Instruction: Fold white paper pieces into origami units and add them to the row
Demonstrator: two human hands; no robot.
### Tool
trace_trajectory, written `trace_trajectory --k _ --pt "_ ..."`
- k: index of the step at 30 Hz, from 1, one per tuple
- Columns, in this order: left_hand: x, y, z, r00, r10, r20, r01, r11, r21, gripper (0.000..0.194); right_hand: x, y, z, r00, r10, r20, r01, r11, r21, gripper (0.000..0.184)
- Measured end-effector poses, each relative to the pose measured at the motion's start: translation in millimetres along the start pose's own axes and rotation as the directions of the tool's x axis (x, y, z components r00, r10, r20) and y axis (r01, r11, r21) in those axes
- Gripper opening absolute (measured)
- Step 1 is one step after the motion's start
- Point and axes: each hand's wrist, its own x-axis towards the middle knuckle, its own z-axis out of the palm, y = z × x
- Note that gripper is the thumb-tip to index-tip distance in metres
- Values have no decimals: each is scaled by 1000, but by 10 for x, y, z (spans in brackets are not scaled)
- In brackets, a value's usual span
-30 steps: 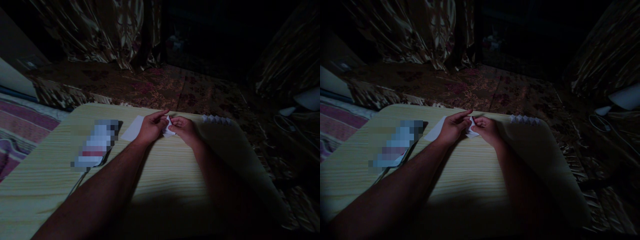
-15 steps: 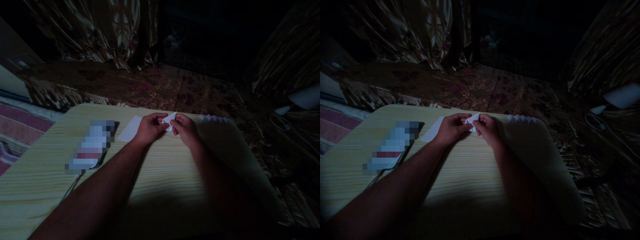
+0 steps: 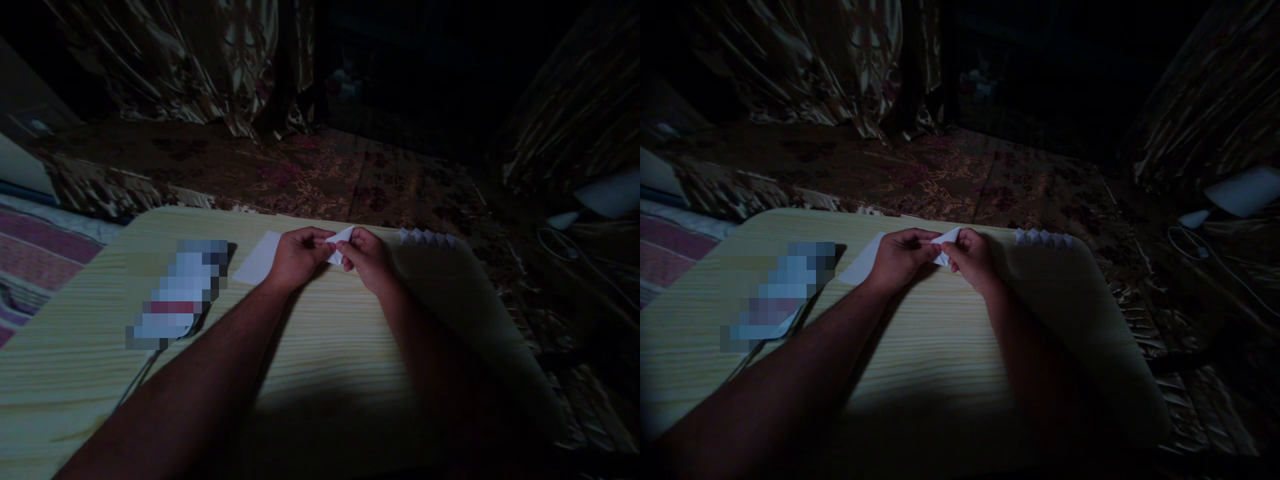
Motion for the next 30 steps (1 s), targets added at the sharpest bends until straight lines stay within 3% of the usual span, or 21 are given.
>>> trace_trajectory --k 13,30 --pt "-10 16 5 999 19 -33 -16 996 93 31 -15 -31 17 1000 21 6 -21 1000 -1 24" --pt "-20 20 17 998 18 -53 -13 996 83 28 -15 -25 39 1000 14 3 -14 1000 -2 26"
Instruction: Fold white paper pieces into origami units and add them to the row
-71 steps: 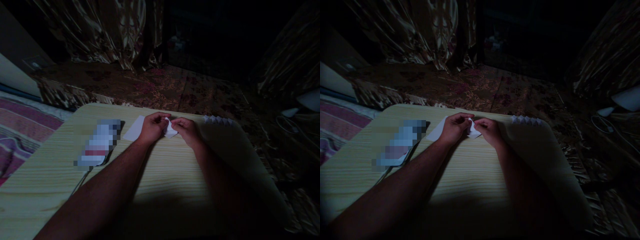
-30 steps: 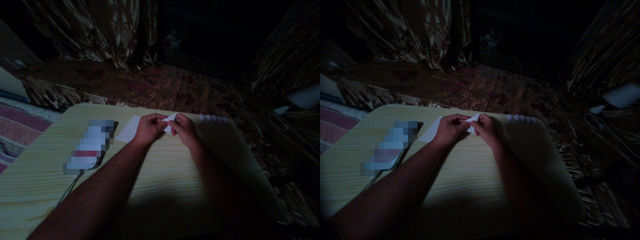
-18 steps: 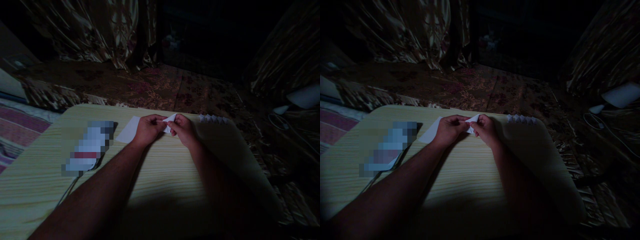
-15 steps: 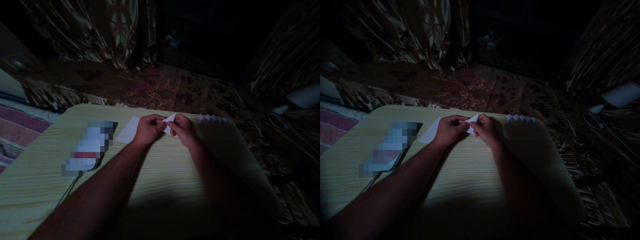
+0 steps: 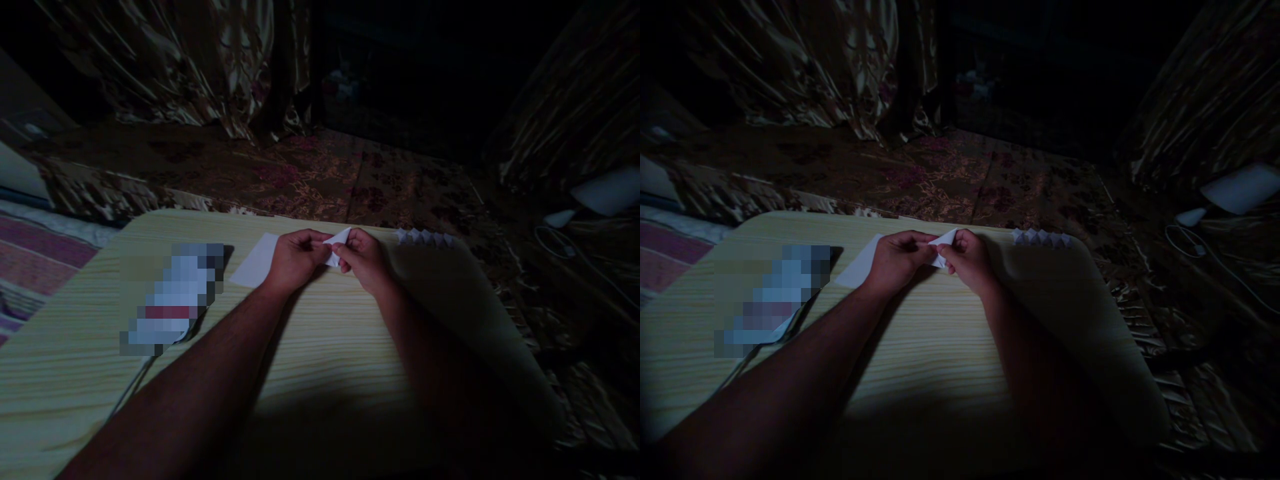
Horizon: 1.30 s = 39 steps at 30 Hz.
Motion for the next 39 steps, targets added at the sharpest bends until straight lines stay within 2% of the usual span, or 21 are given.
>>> trace_trajectory --k 4,10,15,19,39 --pt "-5 6 10 1000 -9 -22 10 1000 24 29 -3 -8 -1 1000 12 0 -12 1000 -6 26" --pt "-4 -6 -4 1000 -21 9 21 999 -27 32 6 22 -20 1000 2 21 -2 1000 7 23" --pt "7 -20 -25 998 -44 46 46 998 -50 34 4 25 -18 1000 30 -9 -30 1000 0 25" --pt "7 -20 -22 999 -37 27 38 998 -43 31 -4 -2 -10 999 39 -20 -39 999 -2 23" --pt "18 -28 -37 998 -50 32 50 999 7 31 21 25 -42 992 -15 -125 26 996 86 26"
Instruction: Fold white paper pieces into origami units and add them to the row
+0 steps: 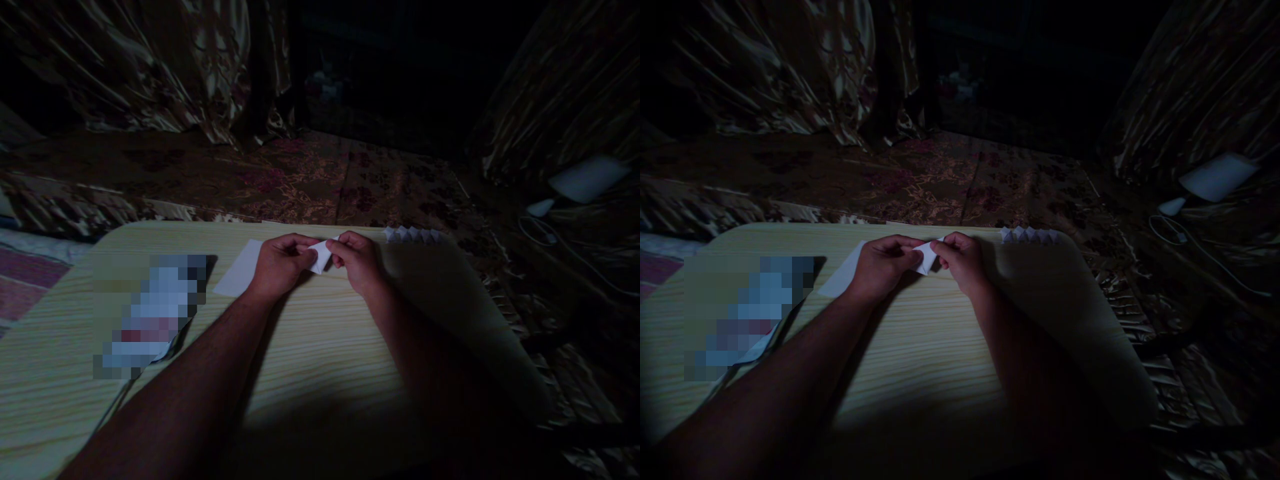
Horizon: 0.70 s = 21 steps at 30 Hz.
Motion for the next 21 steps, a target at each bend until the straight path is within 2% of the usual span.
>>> trace_trajectory --k 12,19,21 --pt "-9 7 -2 1000 -23 -4 23 1000 5 30 24 -2 -2 997 -20 -72 24 998 52 23" --pt "-6 15 -5 999 -27 -31 27 1000 -3 28 100 41 -65 984 -3 -176 39 979 200 22" --pt "-8 20 -5 999 -21 -40 21 1000 -8 27 95 32 -59 986 15 -167 18 980 196 21"
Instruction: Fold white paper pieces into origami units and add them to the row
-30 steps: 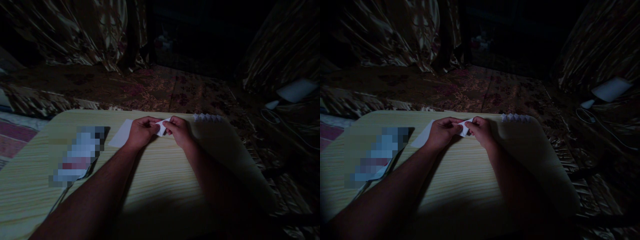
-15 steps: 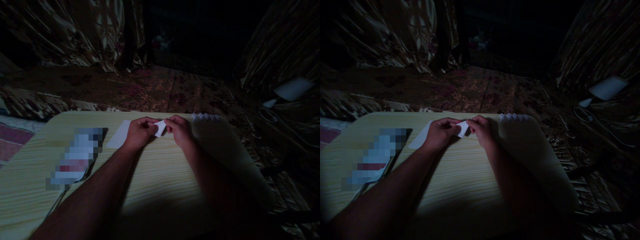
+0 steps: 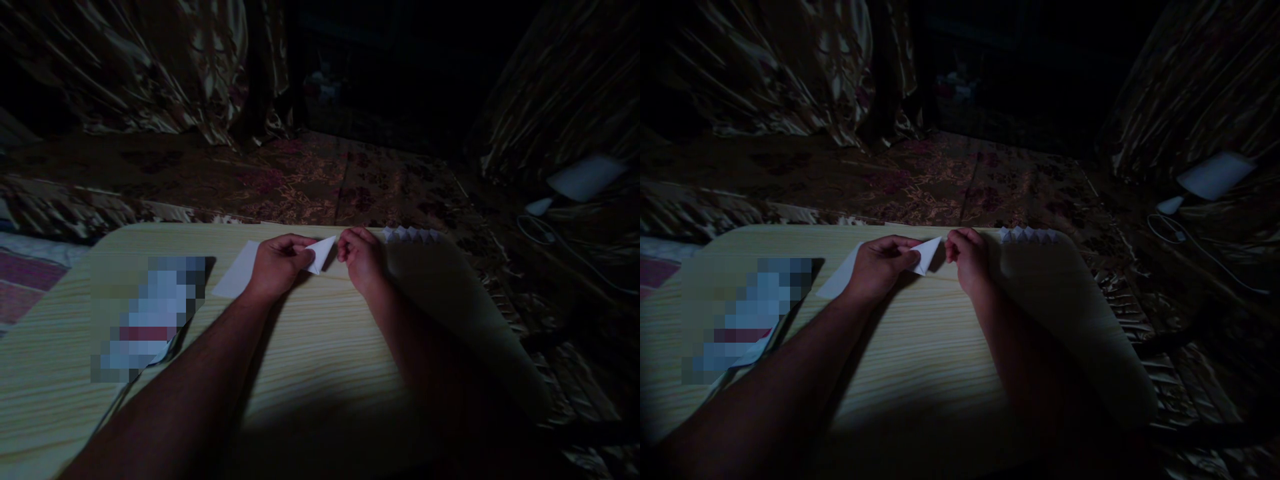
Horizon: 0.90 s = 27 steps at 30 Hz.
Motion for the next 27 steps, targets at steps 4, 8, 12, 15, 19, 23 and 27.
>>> trace_trajectory --k 4,8,12,15,19,23,27 --pt "-1 1 1 1000 9 -4 -9 1000 -14 30 -66 -26 54 989 55 135 -36 990 -136 25" --pt "8 -8 0 1000 20 24 -19 1000 -18 34 -108 -14 83 981 64 182 -15 966 -257 23" --pt "22 -19 -5 998 40 37 -40 999 -19 34 -99 14 61 989 33 142 2 970 -243 23" --pt "30 -29 -11 998 40 42 -39 999 -20 33 -84 15 41 992 11 128 13 983 -184 21" --pt "31 -33 -15 998 21 55 -20 1000 -10 30 -65 9 34 994 -3 113 17 993 -116 19" --pt "27 -25 -12 998 4 59 -4 1000 -2 28 -50 15 39 995 -45 94 52 996 -66 17" --pt "30 -29 -16 998 1 68 -2 1000 13 28 -34 24 32 997 -17 80 23 997 -69 17"
